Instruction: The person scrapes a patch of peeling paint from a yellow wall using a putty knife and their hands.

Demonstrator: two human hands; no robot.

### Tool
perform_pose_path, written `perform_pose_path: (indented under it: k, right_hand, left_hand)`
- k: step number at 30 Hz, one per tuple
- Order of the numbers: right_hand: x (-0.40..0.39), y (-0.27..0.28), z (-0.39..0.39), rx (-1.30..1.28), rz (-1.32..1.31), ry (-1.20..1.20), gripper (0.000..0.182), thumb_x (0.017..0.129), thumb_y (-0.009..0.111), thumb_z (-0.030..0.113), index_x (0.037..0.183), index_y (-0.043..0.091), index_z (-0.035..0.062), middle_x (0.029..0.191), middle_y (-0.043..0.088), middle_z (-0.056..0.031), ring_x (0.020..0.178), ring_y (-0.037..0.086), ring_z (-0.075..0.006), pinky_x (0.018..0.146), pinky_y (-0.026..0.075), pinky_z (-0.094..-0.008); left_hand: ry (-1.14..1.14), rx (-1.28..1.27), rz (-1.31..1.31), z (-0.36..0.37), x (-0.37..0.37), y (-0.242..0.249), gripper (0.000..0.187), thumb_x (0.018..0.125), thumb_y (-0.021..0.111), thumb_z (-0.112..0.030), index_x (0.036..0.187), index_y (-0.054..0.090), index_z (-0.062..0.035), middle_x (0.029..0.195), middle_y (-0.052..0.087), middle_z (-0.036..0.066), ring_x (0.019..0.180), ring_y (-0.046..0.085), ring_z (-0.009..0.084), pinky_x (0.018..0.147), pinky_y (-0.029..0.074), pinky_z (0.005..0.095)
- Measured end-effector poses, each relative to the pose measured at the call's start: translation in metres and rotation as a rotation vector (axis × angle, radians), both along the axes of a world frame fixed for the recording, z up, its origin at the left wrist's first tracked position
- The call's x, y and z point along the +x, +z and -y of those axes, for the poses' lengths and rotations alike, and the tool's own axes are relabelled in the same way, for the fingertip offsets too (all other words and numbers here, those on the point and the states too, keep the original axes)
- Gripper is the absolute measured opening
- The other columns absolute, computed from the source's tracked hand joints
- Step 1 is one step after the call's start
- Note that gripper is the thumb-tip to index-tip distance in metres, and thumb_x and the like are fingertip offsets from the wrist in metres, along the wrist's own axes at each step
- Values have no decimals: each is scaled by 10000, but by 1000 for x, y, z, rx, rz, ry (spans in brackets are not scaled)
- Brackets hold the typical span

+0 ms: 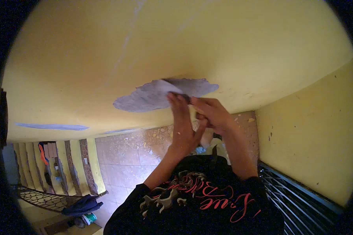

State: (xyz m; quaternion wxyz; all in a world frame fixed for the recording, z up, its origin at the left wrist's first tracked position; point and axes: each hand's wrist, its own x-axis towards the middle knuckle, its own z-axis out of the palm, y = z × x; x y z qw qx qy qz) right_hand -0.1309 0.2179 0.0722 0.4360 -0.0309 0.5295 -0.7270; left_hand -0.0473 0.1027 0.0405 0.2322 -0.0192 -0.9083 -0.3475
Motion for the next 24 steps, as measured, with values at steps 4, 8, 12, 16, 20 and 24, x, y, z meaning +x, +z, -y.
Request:
perform_pose_path:
  k: [4, 8, 12, 16, 20, 24]
  right_hand:
    - [0, -13, -9, -23, -30, -16, 323, 947, 599, 410, 936, 584, 88, 600, 421, 77, 461, 342, -13, 387, 234, -192]
    - [-3, -10, 8, -30, -25, -40, 382, 942, 609, 399, 1080, 636, 44, 602, 451, 67, 452, 354, -18, 394, 235, -190]
    - [-2, 2, 8, 0, -31, 2, 375, 938, 614, 408, 1032, 636, 46, 606, 456, 60, 454, 351, -19, 385, 230, -191]
    - [-6, -8, 7, -31, 35, 25, 358, 929, 622, 425, 959, 622, 68, 607, 457, 59, 458, 353, -19, 379, 234, -193]
    - [-4, -10, -11, -13, 44, 12, 351, 932, 615, 429, 948, 612, 78, 607, 453, 61, 460, 350, -19, 380, 236, -198]
    - [1, -8, 32, -100, -111, -1, 338, 939, 602, 426, 967, 621, 90, 609, 435, 72, 472, 328, -10, 387, 219, -199]
  left_hand:
    - [-12, -68, 22, 4, 4, 2, 831, 943, 539, -341, 1455, 102, 145, 1507, -15, 403, 1419, -33, 533, 1135, 66, 595]
    - [6, -41, 2, 3, 0, 3, 839, 946, 533, -354, 1457, 90, 143, 1503, -17, 409, 1418, -31, 537, 1135, 78, 592]
    - [14, -57, -2, 7, 8, 10, 836, 934, 557, -317, 1456, 95, 145, 1503, -14, 409, 1416, -23, 541, 1140, 83, 581]
    - [19, -52, 40, 8, 3, 5, 828, 928, 565, -300, 1458, 105, 139, 1509, 12, 399, 1418, -17, 537, 1140, 67, 585]
    - [4, -127, 59, 2, 7, 7, 867, 900, 598, -330, 1421, 136, 187, 1474, 61, 438, 1399, 42, 570, 1123, 111, 608]
    - [49, -27, -38, 10, 3, 5, 880, 900, 600, -330, 1423, 119, 188, 1475, 26, 444, 1391, 32, 584, 1124, 103, 610]
